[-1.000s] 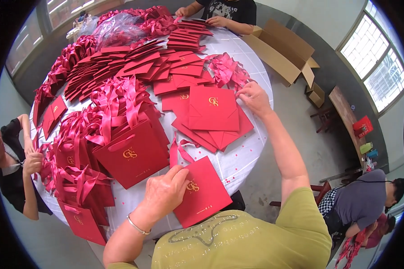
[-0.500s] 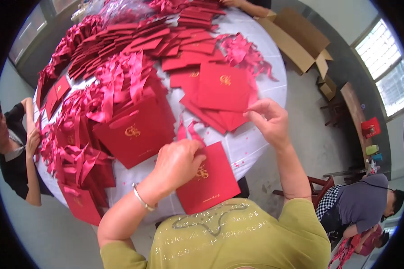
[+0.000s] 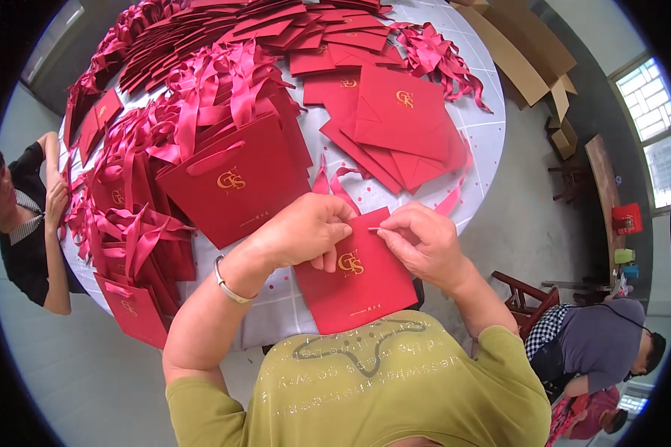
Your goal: The person attaches ribbon handles to paper gift bags by hand.
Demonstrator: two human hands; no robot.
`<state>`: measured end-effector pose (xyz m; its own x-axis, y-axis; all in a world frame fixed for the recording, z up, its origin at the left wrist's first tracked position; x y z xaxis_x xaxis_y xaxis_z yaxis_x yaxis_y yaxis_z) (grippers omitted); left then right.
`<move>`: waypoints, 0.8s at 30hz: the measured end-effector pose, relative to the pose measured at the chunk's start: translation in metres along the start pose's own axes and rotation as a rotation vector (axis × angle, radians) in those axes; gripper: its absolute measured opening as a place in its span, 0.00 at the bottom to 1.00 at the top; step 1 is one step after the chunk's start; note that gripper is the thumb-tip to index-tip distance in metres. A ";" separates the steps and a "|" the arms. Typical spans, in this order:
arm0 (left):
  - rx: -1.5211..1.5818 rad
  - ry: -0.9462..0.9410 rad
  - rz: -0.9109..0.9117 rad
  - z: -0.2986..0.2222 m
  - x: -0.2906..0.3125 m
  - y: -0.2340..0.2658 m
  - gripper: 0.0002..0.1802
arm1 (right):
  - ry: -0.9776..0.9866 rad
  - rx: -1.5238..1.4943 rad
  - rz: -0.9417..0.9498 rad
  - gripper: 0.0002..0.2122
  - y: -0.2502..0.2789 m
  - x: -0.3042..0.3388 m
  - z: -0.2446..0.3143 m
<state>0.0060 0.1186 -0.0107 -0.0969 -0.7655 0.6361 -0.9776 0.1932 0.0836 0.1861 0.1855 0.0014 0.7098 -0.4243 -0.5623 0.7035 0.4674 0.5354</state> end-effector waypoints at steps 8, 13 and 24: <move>0.154 0.027 0.035 0.013 -0.003 -0.005 0.08 | 0.025 0.039 -0.010 0.08 0.001 0.001 0.006; 0.187 0.036 0.015 0.014 -0.005 -0.009 0.08 | -0.051 0.008 -0.028 0.07 0.001 -0.001 0.003; 0.199 -0.029 -0.030 0.010 0.002 -0.014 0.09 | 0.132 0.243 0.154 0.06 -0.009 -0.012 0.013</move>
<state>0.0174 0.1087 -0.0180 -0.0693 -0.7873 0.6127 -0.9975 0.0469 -0.0526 0.1721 0.1762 0.0117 0.8093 -0.2514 -0.5309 0.5870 0.3128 0.7467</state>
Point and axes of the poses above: each hand's wrist, its own x-axis away from the middle knuckle, its own y-axis out of the back of the hand, z = x × y, the point moved 4 cm from there along -x, towards the middle knuckle, and after that the axes turned 7 degrees about y, right-handed, at the moved point
